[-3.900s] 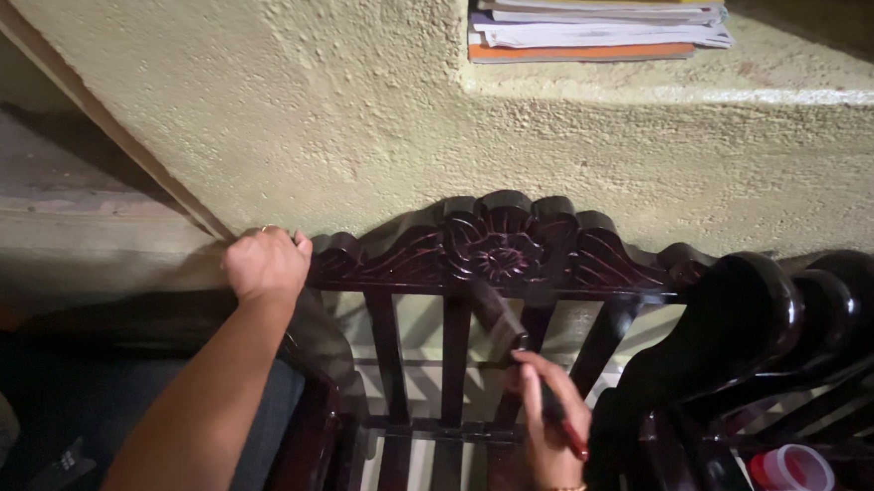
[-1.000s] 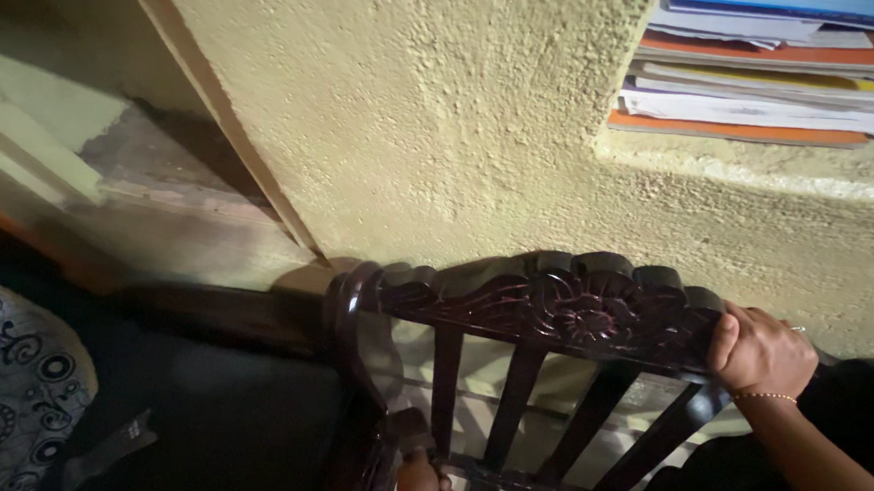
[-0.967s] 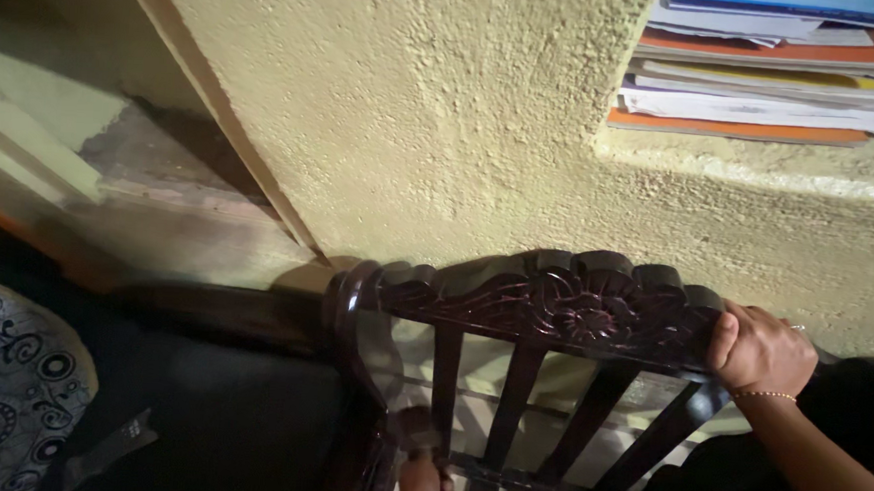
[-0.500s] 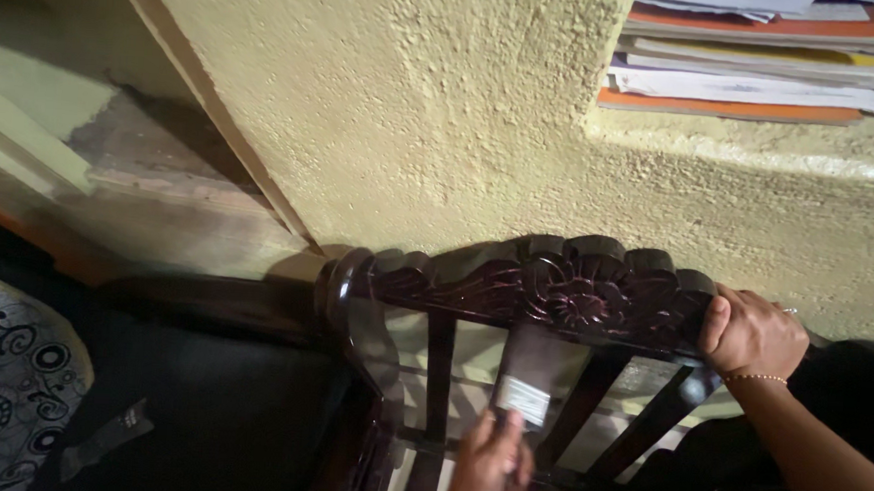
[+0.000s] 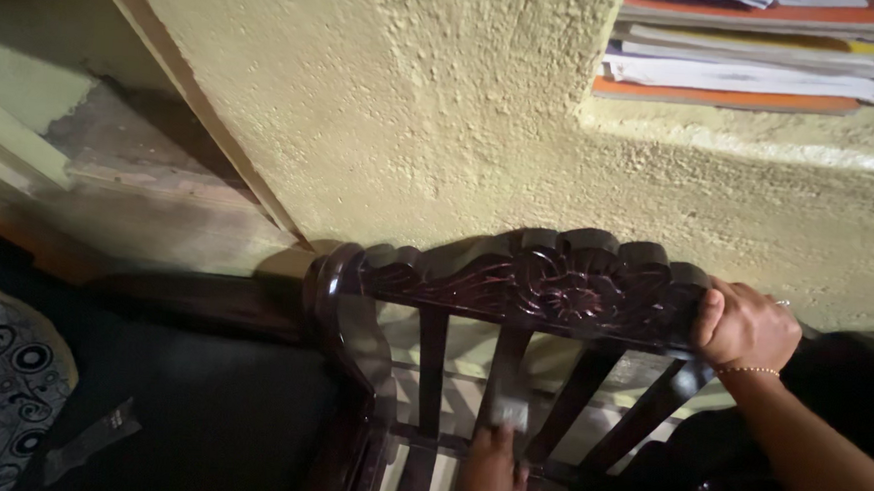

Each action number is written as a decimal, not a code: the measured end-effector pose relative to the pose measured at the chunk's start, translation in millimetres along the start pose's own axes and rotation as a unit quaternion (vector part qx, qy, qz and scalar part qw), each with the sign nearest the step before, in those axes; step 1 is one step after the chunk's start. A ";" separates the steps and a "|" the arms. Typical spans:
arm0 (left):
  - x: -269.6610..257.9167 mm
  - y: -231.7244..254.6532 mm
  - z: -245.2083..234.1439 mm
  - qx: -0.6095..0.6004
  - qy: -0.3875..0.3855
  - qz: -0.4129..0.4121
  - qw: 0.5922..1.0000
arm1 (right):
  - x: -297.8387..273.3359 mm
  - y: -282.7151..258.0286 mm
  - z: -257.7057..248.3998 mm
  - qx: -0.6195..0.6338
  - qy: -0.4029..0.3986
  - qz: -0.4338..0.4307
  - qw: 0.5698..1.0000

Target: The person paints the backrest of a dark wooden chair using a paintbrush. They hold the chair steady with one hand while applying dark paint to the carved details and vertical slats with the other hand.

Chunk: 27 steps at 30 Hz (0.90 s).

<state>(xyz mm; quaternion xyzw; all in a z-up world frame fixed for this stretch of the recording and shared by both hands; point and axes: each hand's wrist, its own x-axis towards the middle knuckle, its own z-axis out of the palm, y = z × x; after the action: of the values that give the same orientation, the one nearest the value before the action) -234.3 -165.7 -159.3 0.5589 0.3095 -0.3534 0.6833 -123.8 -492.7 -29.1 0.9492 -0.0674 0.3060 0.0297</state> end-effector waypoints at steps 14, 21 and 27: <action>68.8 -46.5 -28.1 -0.115 -0.058 -0.186 0.974 | -0.2 -1.2 -3.7 0.010 0.008 -0.007 1.000; 0.3 25.3 61.1 -0.064 -0.221 0.067 0.971 | 3.3 -4.5 -10.2 0.007 0.012 -0.008 1.000; 55.7 -35.3 32.3 -0.103 -0.072 -0.121 0.985 | 2.2 -2.8 -8.4 0.014 0.005 -0.007 1.000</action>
<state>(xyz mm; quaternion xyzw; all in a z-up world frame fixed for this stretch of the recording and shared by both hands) -231.6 -209.5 -218.2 0.4172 0.3598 -0.4393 0.7096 -126.5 -489.4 -21.0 0.9483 -0.0565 0.3116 0.0183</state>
